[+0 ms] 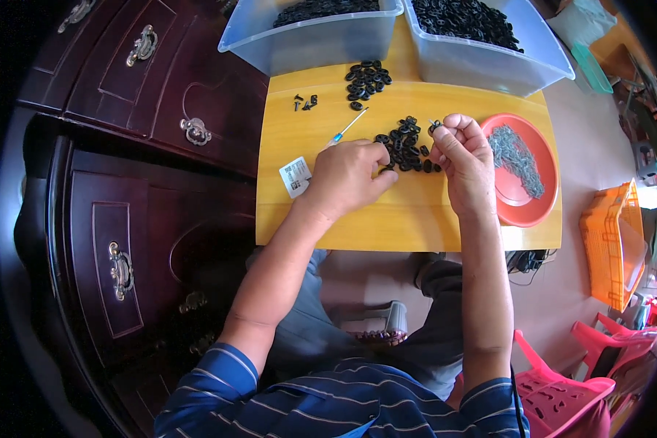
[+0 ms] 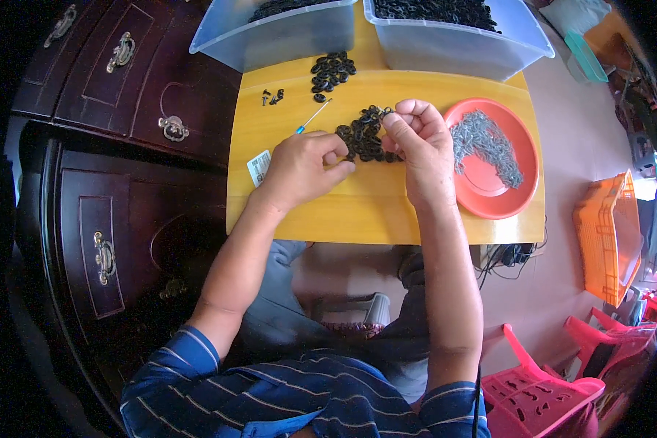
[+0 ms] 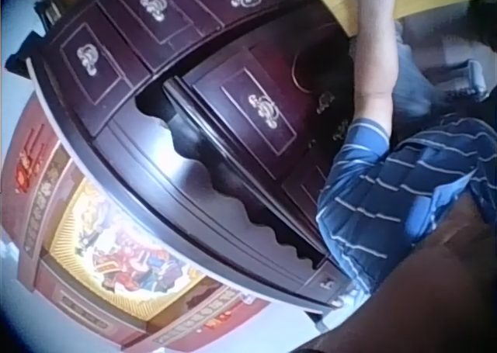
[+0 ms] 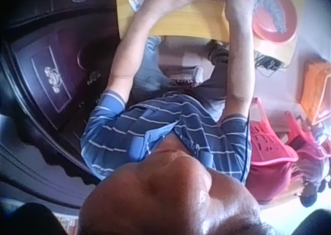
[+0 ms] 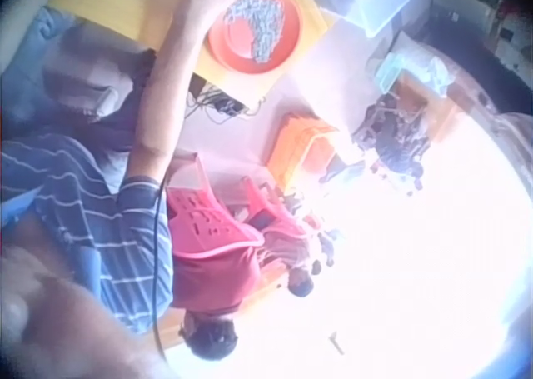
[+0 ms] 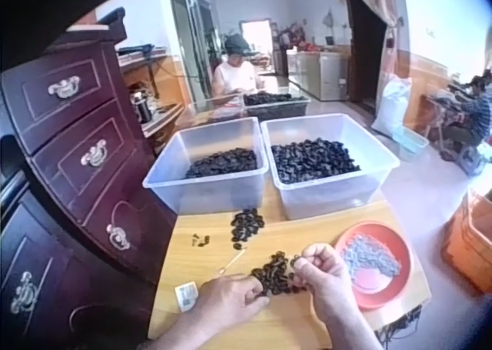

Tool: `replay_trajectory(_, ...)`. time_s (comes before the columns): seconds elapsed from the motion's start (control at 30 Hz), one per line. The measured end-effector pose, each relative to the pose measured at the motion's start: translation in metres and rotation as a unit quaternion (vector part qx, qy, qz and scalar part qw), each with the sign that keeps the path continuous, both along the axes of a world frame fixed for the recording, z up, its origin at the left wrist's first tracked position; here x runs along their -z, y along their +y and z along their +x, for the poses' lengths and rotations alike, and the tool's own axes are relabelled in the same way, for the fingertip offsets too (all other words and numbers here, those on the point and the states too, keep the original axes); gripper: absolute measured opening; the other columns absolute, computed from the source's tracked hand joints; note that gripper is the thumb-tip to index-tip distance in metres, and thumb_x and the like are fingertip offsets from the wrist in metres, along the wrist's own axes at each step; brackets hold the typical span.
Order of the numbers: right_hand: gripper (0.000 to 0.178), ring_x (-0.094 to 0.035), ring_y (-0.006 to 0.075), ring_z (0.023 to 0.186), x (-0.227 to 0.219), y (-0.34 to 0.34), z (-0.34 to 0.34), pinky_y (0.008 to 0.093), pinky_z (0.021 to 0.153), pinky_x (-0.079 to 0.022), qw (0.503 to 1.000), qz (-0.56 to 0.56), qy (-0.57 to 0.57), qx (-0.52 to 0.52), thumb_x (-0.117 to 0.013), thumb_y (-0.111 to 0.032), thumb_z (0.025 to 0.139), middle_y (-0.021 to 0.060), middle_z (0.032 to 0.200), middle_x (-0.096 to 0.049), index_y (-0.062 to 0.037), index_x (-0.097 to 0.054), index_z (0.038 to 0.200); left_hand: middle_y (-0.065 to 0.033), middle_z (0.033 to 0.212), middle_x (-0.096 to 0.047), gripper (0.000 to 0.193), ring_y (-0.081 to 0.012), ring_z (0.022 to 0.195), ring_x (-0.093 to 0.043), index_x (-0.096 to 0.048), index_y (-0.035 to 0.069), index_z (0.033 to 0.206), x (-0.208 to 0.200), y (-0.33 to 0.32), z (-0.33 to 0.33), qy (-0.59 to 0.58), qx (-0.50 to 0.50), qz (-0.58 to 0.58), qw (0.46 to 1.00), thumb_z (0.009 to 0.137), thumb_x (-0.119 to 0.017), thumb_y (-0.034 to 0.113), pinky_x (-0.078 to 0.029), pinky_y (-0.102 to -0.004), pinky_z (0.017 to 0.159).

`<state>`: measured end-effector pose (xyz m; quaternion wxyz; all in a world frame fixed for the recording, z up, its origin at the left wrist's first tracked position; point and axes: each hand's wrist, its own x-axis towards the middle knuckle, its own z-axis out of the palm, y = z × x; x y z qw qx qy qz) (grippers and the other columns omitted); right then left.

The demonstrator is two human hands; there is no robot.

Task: The person assembles small plastic parts by inserting metal pins and connecting the plastic pieces together by hand on the table.

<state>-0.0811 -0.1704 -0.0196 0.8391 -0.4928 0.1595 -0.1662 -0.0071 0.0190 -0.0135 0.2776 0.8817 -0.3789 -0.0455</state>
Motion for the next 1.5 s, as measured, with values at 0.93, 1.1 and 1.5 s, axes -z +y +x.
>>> replay_trajectory(0.93,0.016,-0.057,0.0054,0.071,0.001,0.015,0.004,0.0201,0.065,-0.045,1.000,-0.003,0.001,-0.004,-0.069,-0.006,0.095,-0.0030,0.088,-0.063,-0.0079,-0.059,0.108,0.0028,0.092,-0.064,0.022,-0.0021,0.077,-0.058,-0.065,0.001,0.112,0.001,0.007,0.017,0.284,-0.006,-0.331,0.900,0.091,-0.068,-0.006,-0.052,-0.0191,0.072)
replay_trajectory(1.1,0.017,-0.057,0.0055,0.073,-0.001,0.015,0.008,0.0211,0.066,-0.046,1.000,-0.004,0.001,-0.004,-0.069,-0.004,0.095,-0.0022,0.088,-0.063,-0.0064,-0.058,0.107,0.0030,0.098,-0.065,0.029,-0.0016,0.085,-0.059,-0.064,0.000,0.121,0.002,0.010,0.019,0.277,0.009,-0.309,0.910,0.093,-0.069,-0.003,-0.050,-0.0180,0.077)
replay_trajectory(1.5,0.016,-0.057,0.0054,0.072,0.000,0.015,0.008,0.0194,0.066,-0.047,1.000,0.013,-0.016,-0.006,-0.069,-0.008,0.096,-0.0032,0.089,-0.063,-0.0086,-0.060,0.109,-0.0015,0.084,-0.069,0.010,-0.0052,0.072,-0.062,-0.066,0.001,0.106,0.008,0.004,0.020,0.103,0.022,-0.255,0.961,0.097,-0.066,0.004,-0.052,-0.0209,0.068)
